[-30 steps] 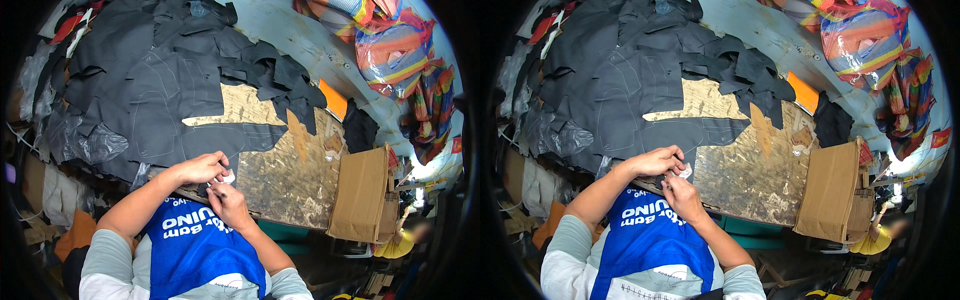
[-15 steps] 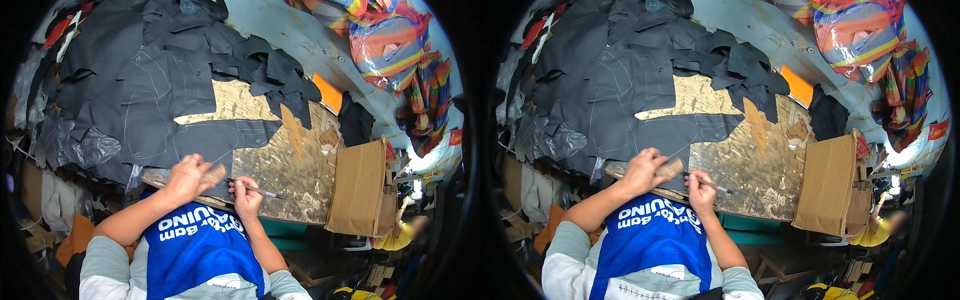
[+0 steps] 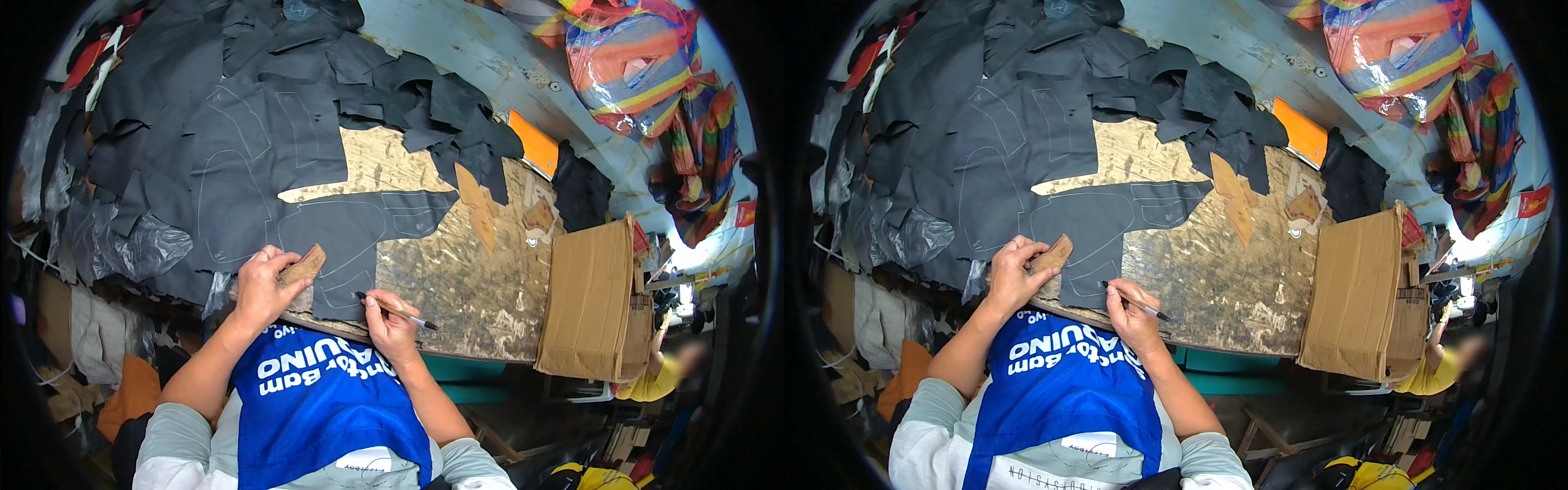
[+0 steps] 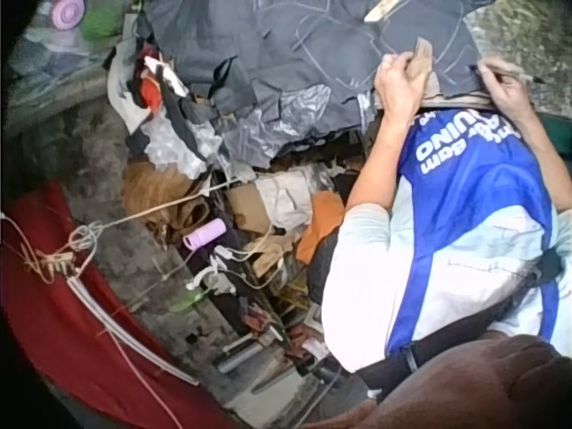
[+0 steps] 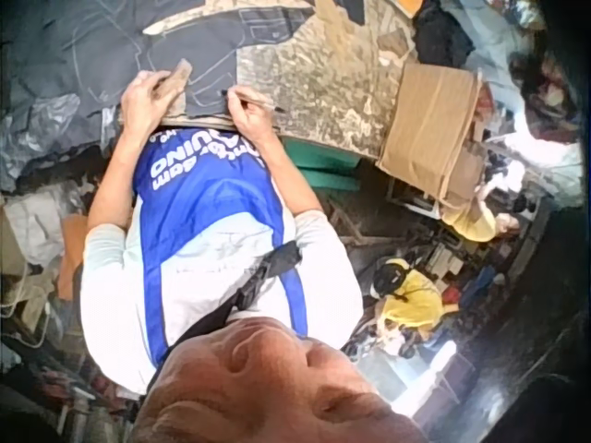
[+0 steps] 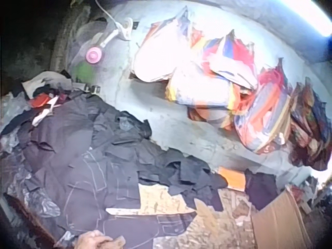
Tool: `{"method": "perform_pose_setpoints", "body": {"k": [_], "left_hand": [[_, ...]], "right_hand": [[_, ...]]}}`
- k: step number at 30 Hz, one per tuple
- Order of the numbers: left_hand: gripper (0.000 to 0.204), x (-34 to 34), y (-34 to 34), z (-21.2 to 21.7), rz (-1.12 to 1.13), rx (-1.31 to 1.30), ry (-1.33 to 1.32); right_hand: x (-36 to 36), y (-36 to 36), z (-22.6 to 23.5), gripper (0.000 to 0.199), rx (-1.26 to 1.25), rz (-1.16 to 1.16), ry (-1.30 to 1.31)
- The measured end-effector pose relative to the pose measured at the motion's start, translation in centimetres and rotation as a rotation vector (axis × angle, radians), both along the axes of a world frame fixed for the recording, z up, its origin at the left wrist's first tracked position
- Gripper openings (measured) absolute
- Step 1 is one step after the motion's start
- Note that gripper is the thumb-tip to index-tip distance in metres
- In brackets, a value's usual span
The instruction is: The person lays out black fabric on a worktable, uses a cardboard template and a white marker to trace outlines, then cuts the fabric along the marked lines with scissors. The cut pieces are stacked on the table.
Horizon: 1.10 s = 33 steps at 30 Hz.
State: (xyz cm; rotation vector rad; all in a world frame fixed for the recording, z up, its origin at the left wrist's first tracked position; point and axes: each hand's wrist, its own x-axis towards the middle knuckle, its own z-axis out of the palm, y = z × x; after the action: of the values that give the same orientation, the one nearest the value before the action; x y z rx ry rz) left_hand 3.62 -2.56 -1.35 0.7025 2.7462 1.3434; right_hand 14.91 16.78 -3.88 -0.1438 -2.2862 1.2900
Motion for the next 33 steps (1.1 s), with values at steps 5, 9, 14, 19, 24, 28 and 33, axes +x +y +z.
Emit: {"method": "perform_pose_setpoints", "body": {"k": [5,9,14,19,24,28,33], "left_hand": [[0.025,-0.1,-0.2,-0.4,-0.009,0.089,0.06],[0.014,0.4,-0.2,0.1,0.026,0.284,-0.256],[0.022,3.2,2.2,1.0,-0.258,0.415,-0.46],[0.032,2.1,1.4,1.9,-0.148,0.414,-0.302],[0.036,-2.8,-4.2,1.5,0.433,0.179,0.273],[0.065,-4.8,-5.8,-0.8,0.56,-0.197,0.227],[0.058,-4.3,-5.7,-1.1,0.54,0.018,0.268]], "right_hand": [[0.4,-0.2,0.3,0.008,-0.155,-0.022,-0.047],[0.9,-0.3,1.7,0.013,-0.674,-0.022,-0.044],[-0.1,-1.7,2.7,0.035,-0.809,0.243,0.02],[-1.0,4.2,5.0,0.027,-0.65,-0.074,0.133],[-2.7,11.5,7.7,0.052,0.524,-0.658,-0.024],[-8.0,6.2,5.7,0.056,0.258,0.002,-0.178],[-14.1,0.3,4.4,0.079,0.53,0.294,-0.361]]}}
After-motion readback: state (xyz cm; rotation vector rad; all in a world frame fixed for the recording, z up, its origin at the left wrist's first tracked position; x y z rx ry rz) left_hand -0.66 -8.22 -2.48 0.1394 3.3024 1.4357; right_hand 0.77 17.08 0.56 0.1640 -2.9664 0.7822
